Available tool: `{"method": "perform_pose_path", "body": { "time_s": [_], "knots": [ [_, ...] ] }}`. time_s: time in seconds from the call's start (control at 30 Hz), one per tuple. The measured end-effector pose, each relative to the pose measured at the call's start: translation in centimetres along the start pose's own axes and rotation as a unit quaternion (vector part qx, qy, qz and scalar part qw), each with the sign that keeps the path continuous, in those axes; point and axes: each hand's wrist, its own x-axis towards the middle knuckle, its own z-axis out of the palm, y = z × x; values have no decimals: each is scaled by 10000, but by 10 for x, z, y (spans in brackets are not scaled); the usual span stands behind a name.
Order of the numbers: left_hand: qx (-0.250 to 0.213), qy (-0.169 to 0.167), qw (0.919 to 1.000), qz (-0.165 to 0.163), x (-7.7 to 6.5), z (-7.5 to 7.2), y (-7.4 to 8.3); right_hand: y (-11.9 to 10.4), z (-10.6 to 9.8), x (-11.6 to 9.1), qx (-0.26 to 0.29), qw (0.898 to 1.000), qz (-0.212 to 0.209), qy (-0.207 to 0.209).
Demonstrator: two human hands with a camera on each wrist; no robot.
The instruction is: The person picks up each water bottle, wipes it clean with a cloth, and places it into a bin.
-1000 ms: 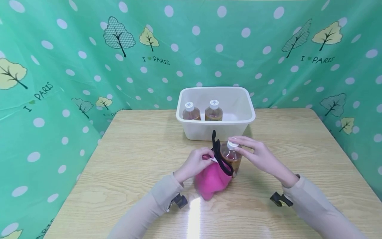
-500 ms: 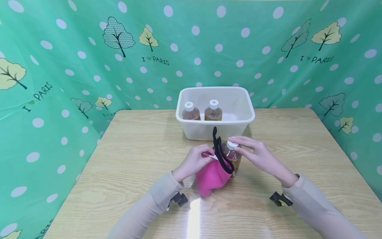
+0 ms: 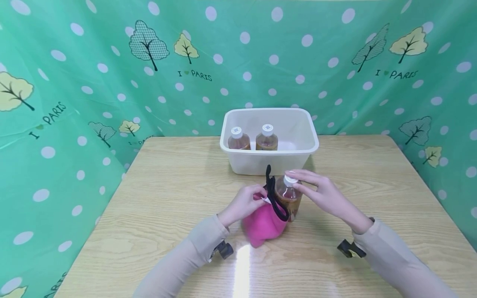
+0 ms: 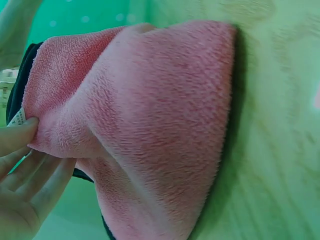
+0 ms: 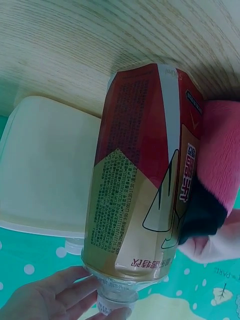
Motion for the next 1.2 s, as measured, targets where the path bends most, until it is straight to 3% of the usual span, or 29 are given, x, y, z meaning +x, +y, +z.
{"method": "perform_pose_path", "body": {
  "time_s": [0.3,0.6,0.73,0.97,1.2],
  "knots": [
    [94,-273,9993,-231,-4,8,-15,0,2,-1,-33,9999,148,28],
    [170,-310,9990,-285,-4,5,-16,-6,10,1,-14,9974,-37,719],
    [188,-301,9990,-274,-7,2,-15,-7,9,4,57,9962,-282,817],
    [100,-288,9991,-303,-10,-1,-15,-16,-9,16,287,9951,-705,636],
    [48,-223,9994,-262,-14,-3,-15,-31,-39,35,198,9976,-572,350]
  ]
}}
